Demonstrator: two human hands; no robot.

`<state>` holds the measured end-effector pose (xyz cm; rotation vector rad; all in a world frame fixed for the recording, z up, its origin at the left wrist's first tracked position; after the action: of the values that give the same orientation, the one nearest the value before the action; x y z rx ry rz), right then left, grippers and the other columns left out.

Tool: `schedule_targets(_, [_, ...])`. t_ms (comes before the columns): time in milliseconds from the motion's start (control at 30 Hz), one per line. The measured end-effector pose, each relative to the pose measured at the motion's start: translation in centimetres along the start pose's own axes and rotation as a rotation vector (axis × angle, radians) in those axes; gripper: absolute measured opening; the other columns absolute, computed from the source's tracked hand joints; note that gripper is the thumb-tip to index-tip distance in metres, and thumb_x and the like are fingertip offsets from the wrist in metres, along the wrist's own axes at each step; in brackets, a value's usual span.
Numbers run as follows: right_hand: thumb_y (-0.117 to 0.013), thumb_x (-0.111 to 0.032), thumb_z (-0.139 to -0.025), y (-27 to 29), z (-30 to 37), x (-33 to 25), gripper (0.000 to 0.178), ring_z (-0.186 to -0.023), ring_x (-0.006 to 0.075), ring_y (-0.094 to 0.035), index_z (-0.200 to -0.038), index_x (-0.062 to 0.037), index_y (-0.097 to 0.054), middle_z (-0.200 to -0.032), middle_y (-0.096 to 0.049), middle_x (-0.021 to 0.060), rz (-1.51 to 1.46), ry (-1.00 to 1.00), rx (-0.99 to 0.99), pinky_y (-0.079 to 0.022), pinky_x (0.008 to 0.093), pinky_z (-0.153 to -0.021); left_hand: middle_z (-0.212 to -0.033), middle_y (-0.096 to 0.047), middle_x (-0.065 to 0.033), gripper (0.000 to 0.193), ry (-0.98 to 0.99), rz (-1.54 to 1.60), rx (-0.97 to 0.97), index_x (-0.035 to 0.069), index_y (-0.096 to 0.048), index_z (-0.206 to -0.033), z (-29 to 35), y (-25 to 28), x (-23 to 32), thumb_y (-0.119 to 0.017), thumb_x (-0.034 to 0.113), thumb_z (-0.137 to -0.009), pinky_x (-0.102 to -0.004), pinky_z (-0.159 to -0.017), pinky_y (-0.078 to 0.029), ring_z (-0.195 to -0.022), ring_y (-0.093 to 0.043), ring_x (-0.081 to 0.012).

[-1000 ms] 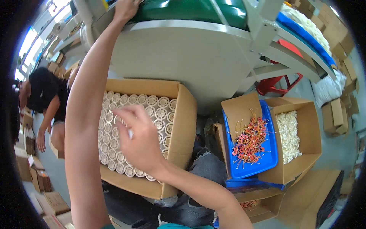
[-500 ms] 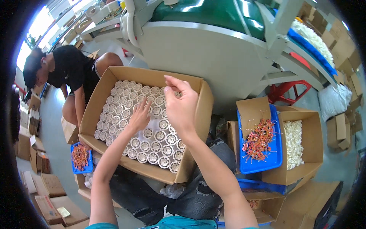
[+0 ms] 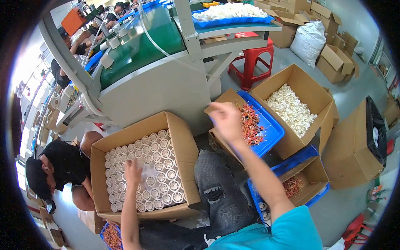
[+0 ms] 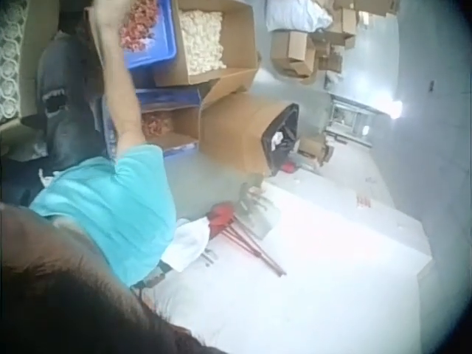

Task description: The person assembles electronic components by hand, inserting small wire components into white cylindrical plastic housings.

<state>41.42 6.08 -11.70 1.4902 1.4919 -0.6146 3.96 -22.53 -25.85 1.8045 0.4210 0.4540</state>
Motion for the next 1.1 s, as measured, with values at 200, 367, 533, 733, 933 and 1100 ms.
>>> schedule_targets(200, [-0.063,-0.016,-0.079,13.2,0.0,19.7,0.023,-0.091,0.0372,-0.068,-0.096,-0.0051,-0.075,-0.094,-0.069,0.0225,0.681,-0.431,0.073,-0.053,0.0428,-0.086,-0.119,-0.055,-0.0145,0.047,0.516,1.415,0.045,-0.004,-0.05,-0.124,-1.9,6.5,5.0,-0.07,0.004,-0.082,-0.039,-0.092,-0.052,-0.105,-0.061,-0.0294])
schedule_targets(367, [-0.066,-0.024,-0.077,10.8,-2.5,24.2,0.021,-0.083,0.038,-0.069,-0.082,-0.0048,-0.075,-0.086,-0.069,0.0243,0.823,-0.49,-0.039,-0.053,0.0476,-0.079,-0.115,-0.059,-0.0151,0.047,0.47,2.157,-0.042,-0.004,-0.045,-0.126,2.2,9.7,10.9,-0.064,0.001,-0.082,-0.0457,-0.107,-0.044,-0.112,-0.059,-0.0329])
schedule_targets(533, [-0.076,-0.017,-0.071,13.3,-3.2,29.3,0.014,-0.068,0.0247,-0.066,-0.072,-0.0044,-0.072,-0.071,-0.069,0.013,0.704,-0.357,-0.034,-0.052,0.0399,-0.067,-0.108,-0.061,-0.0143,0.045,0.48,2.281,-0.296,-0.002,-0.049,-0.119,4.3,7.5,15.7,-0.07,0.003,-0.08,-0.0402,-0.101,-0.047,-0.109,-0.06,-0.0291])
schedule_targets(733, [-0.069,-0.006,-0.07,11.0,-2.2,23.1,0.014,-0.075,0.0301,-0.07,-0.082,-0.0004,-0.074,-0.079,-0.071,0.0202,0.696,-0.251,0.014,-0.053,0.0392,-0.075,-0.103,-0.059,-0.0082,0.043,0.536,2.121,-0.207,0.001,-0.048,-0.113,5.7,7.2,14.6,-0.076,0.008,-0.081,-0.0324,-0.079,-0.053,-0.093,-0.062,-0.0163])
schedule_targets(933, [-0.062,-0.012,-0.078,13.4,-3.7,18.4,0.027,-0.081,0.0297,-0.069,-0.098,0.0017,-0.073,-0.087,-0.072,0.0175,0.657,-0.132,0.125,-0.052,0.039,-0.08,-0.101,-0.06,-0.0062,0.047,0.492,2.147,-0.272,0.004,-0.049,-0.112,5.3,8.4,15.1,-0.078,0.018,-0.078,-0.0295,-0.068,-0.052,-0.089,-0.063,-0.0145])
schedule_targets(1100, [-0.059,-0.009,-0.084,13.2,-4.2,10.8,0.026,-0.091,0.0334,-0.067,-0.105,0.0017,-0.071,-0.098,-0.071,0.0202,0.868,0.17,0.371,-0.051,0.0412,-0.085,-0.097,-0.061,-0.0061,0.063,0.5,1.887,-0.156,0.003,-0.051,-0.113,5.6,8.9,14.3,-0.085,0.033,-0.07,-0.0302,-0.066,-0.051,-0.089,-0.06,-0.0138])
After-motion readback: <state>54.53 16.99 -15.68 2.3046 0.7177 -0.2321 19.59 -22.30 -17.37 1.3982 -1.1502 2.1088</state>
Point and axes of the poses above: each hand's wrist, its own z-axis away from the middle knuckle, its own y-axis out of the back of the hand, x = y × z, the point moved 5 cm from there along -z, towards the middle knuckle
